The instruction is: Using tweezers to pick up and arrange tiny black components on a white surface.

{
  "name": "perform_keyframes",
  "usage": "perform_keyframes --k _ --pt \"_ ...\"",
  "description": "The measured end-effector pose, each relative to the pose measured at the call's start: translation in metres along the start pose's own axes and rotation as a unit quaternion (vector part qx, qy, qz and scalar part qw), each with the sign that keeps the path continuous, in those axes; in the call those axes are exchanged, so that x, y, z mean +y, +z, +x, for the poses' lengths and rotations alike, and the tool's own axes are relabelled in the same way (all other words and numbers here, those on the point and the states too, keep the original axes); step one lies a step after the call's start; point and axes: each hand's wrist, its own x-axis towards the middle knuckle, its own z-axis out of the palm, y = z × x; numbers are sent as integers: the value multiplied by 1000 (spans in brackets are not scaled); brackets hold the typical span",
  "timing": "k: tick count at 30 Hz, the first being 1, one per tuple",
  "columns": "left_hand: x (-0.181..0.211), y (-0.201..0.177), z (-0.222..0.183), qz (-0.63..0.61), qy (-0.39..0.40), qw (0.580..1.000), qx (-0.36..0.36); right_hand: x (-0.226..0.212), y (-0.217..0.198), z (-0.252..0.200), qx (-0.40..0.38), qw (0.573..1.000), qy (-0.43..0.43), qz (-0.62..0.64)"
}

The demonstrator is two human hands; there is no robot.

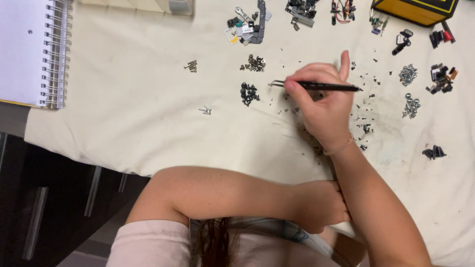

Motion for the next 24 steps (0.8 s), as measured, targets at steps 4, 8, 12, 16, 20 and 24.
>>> perform_keyframes --k 4,8,12,16,20,24 --pt "-1 8 -3 4 2 1000 23 7 26 27 -2 999 -38 -9" --pt "-2 19 -4 -42 5 997 68 7 17 25 -13 1000 -25 -5" --pt "-5 10 -4 -6 43 996 72 10 -29 0 -18 999 5 40" --pt "-7 -1 -4 -40 59 992 101 20 -54 -31 -60 997 12 45" --pt "-6 -9 -3 -7 52 997 54 21 -55 -33 -85 995 18 46" --pt "-5 -13 -3 29 40 999 12 27 -54 -31 -94 995 7 45"
